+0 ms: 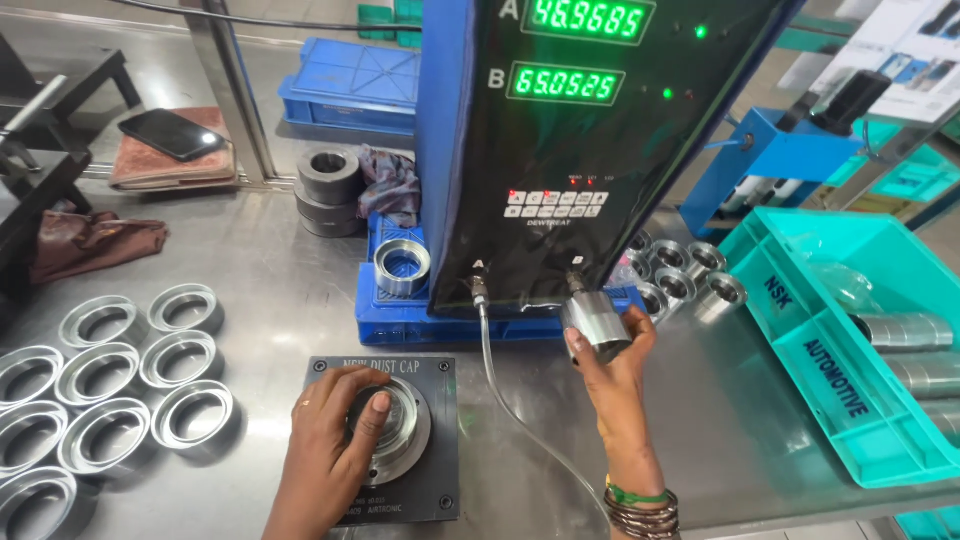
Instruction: Operating a digital measurement machine to check the dimensions of circular metal parts and sorting them.
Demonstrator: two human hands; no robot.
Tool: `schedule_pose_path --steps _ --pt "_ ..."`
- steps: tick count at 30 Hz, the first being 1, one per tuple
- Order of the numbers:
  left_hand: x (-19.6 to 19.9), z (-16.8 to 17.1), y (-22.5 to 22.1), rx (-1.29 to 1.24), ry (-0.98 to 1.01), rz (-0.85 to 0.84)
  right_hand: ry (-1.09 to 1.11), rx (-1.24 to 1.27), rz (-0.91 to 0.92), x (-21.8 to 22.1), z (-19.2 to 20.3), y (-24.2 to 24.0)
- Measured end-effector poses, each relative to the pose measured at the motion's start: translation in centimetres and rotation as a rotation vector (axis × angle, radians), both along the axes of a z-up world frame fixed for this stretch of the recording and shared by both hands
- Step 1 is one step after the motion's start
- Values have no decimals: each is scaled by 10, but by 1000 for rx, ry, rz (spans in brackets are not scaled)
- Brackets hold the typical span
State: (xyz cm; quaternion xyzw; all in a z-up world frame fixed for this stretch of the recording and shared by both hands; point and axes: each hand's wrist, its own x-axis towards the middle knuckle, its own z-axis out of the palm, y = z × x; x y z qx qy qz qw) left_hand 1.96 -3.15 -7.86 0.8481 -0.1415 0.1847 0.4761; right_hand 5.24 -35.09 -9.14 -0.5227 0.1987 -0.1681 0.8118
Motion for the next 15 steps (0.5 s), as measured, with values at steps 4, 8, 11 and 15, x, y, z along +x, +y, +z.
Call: schedule_pose_path --steps 4,8,11,15 --pt "-2 1 2 -1 21 -9 -113 -364 -40 -3 -9 -1" --pt "-9 8 3 61 20 -56 -85 -313 -83 -32 -29 -1" --pt "-6 -5 1 314 1 28 -178 -439 -35 -62 -49 3" --pt "-6 16 -5 285 145 26 -36 -471 78 -79 -34 19"
